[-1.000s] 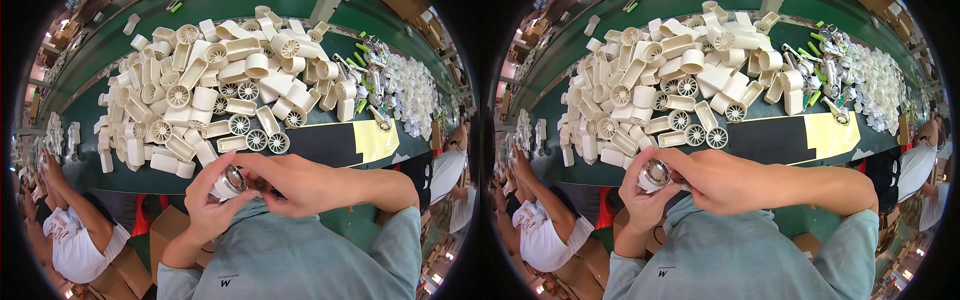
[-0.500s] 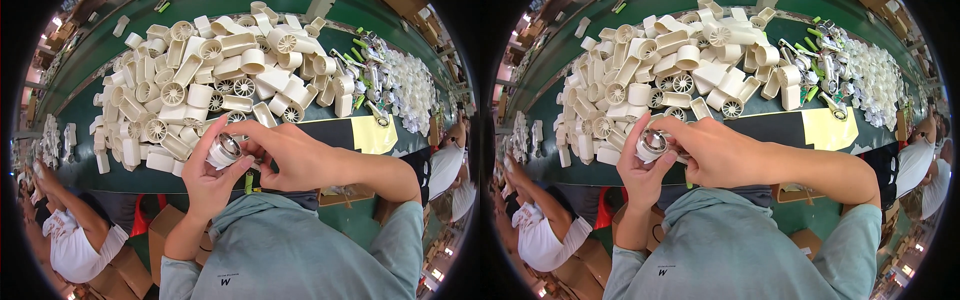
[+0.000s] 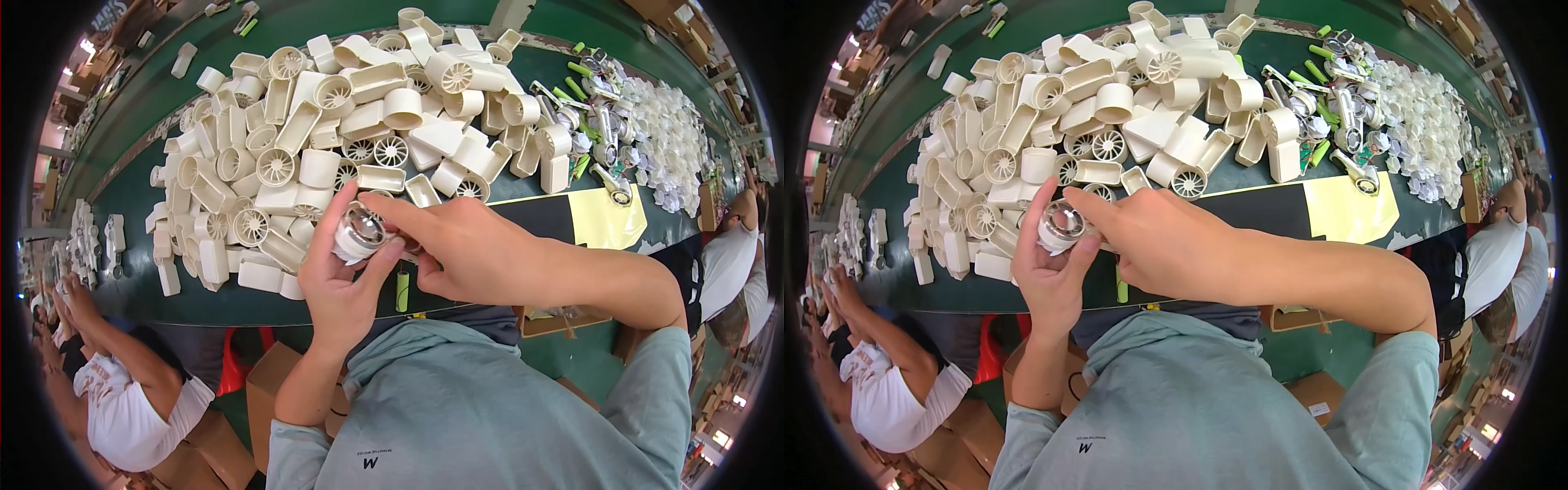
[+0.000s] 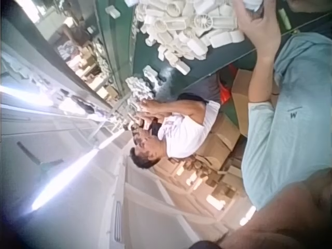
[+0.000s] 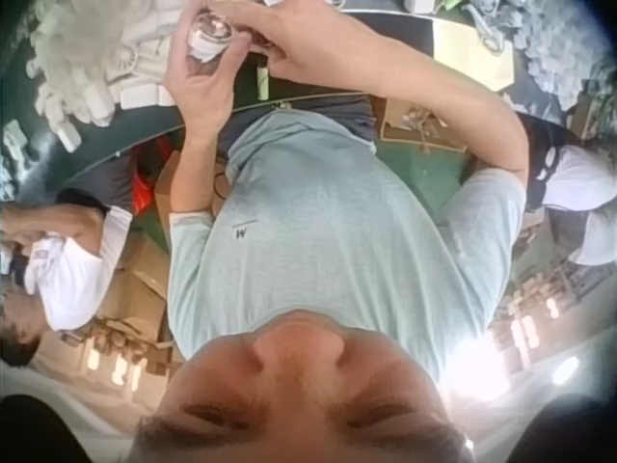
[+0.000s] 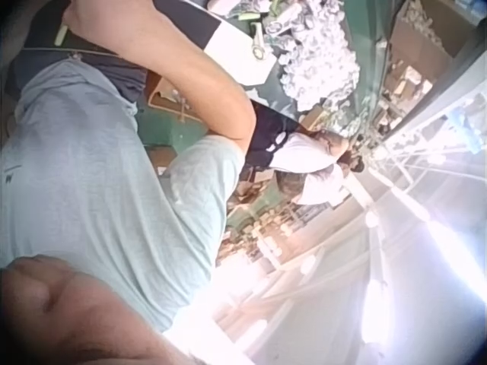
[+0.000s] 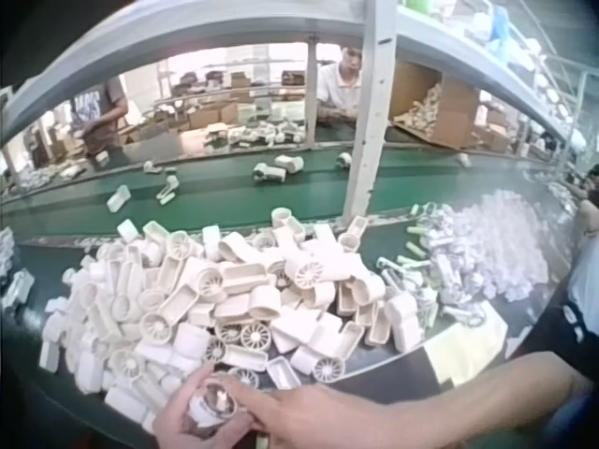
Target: The person assembles handheld fans by inserting internal electronic components and batteries into plastic casings and pressing the casing parts together by hand.
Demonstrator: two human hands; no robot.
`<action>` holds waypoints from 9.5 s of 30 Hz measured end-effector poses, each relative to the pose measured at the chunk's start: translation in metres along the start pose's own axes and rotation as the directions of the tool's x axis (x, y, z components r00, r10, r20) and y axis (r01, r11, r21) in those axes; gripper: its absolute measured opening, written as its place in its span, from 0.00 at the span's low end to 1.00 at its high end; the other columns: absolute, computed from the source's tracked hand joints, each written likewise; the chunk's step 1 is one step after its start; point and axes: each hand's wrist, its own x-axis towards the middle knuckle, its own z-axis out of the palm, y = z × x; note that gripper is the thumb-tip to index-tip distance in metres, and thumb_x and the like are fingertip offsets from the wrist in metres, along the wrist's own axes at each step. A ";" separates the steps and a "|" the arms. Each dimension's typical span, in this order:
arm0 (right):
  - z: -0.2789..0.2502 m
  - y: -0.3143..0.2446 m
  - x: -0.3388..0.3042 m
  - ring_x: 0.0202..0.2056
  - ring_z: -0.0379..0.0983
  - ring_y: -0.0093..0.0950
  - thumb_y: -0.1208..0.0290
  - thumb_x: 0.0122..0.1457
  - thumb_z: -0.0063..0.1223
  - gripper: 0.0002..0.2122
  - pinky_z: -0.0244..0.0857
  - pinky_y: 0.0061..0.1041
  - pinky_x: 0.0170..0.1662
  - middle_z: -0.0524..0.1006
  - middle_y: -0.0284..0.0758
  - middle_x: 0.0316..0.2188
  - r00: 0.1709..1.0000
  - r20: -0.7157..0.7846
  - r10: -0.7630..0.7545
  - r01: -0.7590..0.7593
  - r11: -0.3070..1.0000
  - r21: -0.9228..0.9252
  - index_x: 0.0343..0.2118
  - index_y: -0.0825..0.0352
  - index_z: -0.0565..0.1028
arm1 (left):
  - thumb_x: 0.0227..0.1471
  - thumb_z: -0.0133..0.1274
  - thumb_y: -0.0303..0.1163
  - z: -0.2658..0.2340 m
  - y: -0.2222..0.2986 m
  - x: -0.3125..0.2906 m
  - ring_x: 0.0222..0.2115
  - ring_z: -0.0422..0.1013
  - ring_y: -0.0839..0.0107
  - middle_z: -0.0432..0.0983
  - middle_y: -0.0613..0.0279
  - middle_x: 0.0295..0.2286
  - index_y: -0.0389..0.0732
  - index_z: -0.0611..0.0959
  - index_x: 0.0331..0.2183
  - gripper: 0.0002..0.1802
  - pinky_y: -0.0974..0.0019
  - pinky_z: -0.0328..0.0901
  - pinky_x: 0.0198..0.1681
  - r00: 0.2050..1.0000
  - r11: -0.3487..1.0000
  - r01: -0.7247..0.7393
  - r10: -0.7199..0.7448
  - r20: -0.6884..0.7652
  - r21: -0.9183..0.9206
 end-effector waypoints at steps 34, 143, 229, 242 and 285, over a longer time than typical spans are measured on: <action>-0.035 0.005 -0.007 0.22 0.77 0.41 0.82 0.44 0.58 0.15 0.69 0.37 0.25 0.78 0.38 0.20 0.945 0.095 -0.314 0.293 0.938 0.184 0.38 0.67 0.75 | 0.60 0.60 0.27 -0.005 0.001 0.006 0.38 0.80 0.68 0.80 0.53 0.39 0.34 0.64 0.61 0.32 0.64 0.81 0.39 0.945 0.835 0.324 -0.272 0.180 -0.445; 0.118 -0.066 -0.141 0.29 0.82 0.21 0.81 0.44 0.67 0.21 0.81 0.22 0.35 0.81 0.35 0.27 0.842 0.270 0.468 -0.485 0.435 0.759 0.35 0.66 0.62 | 0.42 0.73 0.27 -0.026 0.009 -0.149 0.31 0.77 0.58 0.79 0.51 0.33 0.27 0.76 0.53 0.37 0.62 0.71 0.35 0.823 0.948 0.034 -0.206 0.530 0.315; 0.032 -0.056 -0.055 0.41 0.84 0.27 0.85 0.45 0.64 0.20 0.82 0.26 0.45 0.83 0.41 0.36 0.801 -0.564 0.200 0.138 0.856 0.499 0.32 0.66 0.61 | 0.48 0.66 0.17 -0.013 0.071 0.005 0.38 0.80 0.69 0.82 0.51 0.38 0.25 0.71 0.59 0.38 0.67 0.74 0.43 0.853 0.927 -0.323 0.196 0.484 0.193; 0.012 -0.044 -0.059 0.36 0.83 0.25 0.86 0.48 0.64 0.16 0.81 0.24 0.44 0.81 0.34 0.31 0.919 -0.389 0.063 0.193 0.788 0.585 0.35 0.68 0.68 | 0.47 0.69 0.19 -0.017 0.071 -0.003 0.38 0.80 0.70 0.83 0.51 0.38 0.25 0.73 0.58 0.37 0.67 0.74 0.44 0.831 0.912 -0.348 0.195 0.521 0.214; 0.054 -0.036 -0.061 0.41 0.84 0.26 0.85 0.48 0.67 0.18 0.80 0.25 0.47 0.81 0.37 0.39 0.852 -0.474 0.224 0.071 0.847 0.528 0.41 0.70 0.73 | 0.56 0.56 0.16 -0.021 0.030 -0.015 0.43 0.78 0.64 0.78 0.46 0.43 0.33 0.62 0.63 0.36 0.61 0.74 0.47 0.918 0.985 -0.167 0.140 0.370 0.041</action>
